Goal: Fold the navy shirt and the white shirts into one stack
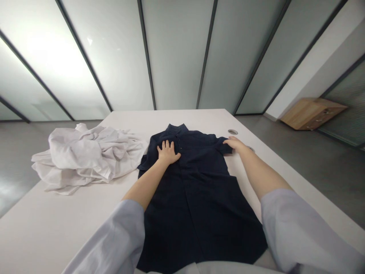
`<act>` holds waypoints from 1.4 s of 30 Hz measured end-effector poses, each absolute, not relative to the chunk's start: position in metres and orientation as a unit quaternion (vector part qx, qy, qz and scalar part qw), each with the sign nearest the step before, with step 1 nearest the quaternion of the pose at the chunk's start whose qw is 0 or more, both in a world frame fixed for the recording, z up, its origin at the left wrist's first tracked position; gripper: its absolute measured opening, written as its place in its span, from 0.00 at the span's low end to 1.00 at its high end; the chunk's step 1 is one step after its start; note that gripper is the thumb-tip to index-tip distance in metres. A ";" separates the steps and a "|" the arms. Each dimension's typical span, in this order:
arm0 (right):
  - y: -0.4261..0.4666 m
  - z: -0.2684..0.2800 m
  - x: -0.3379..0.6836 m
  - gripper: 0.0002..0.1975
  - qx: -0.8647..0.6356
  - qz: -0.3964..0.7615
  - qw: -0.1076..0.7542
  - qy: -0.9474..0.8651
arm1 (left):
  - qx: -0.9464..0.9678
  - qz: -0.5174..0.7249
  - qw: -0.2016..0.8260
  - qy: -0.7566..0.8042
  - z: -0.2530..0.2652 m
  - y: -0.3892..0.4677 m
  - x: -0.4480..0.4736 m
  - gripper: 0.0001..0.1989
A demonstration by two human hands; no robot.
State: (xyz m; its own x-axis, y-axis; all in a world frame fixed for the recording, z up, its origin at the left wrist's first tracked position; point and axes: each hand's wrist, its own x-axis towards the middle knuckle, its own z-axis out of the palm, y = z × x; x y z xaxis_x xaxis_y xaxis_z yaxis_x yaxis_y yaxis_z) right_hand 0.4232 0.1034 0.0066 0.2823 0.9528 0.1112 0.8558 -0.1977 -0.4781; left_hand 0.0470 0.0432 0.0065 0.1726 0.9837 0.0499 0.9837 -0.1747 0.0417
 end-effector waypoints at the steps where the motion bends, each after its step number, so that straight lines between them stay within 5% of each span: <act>1: 0.103 0.008 0.422 0.28 -0.778 0.127 0.235 -0.568 | -0.774 -0.046 0.017 -0.631 0.006 0.045 0.045 0.38; 6: 0.089 0.012 0.418 0.29 -0.836 0.095 0.231 -0.489 | -0.780 -0.035 0.000 -0.624 0.005 0.054 0.031 0.34; 13: 0.077 0.028 0.370 0.27 -0.765 -0.061 0.191 -0.613 | -0.786 -0.068 0.042 -0.614 0.014 0.047 0.038 0.31; 23: 0.068 -0.001 0.282 0.34 -0.677 0.046 0.026 -0.734 | -0.797 -0.051 -0.042 -0.600 -0.007 0.047 0.056 0.40; 42: 0.089 -0.006 0.281 0.38 -0.701 0.080 0.036 -0.707 | -0.698 -0.030 -0.033 -0.715 0.003 0.094 -0.003 0.36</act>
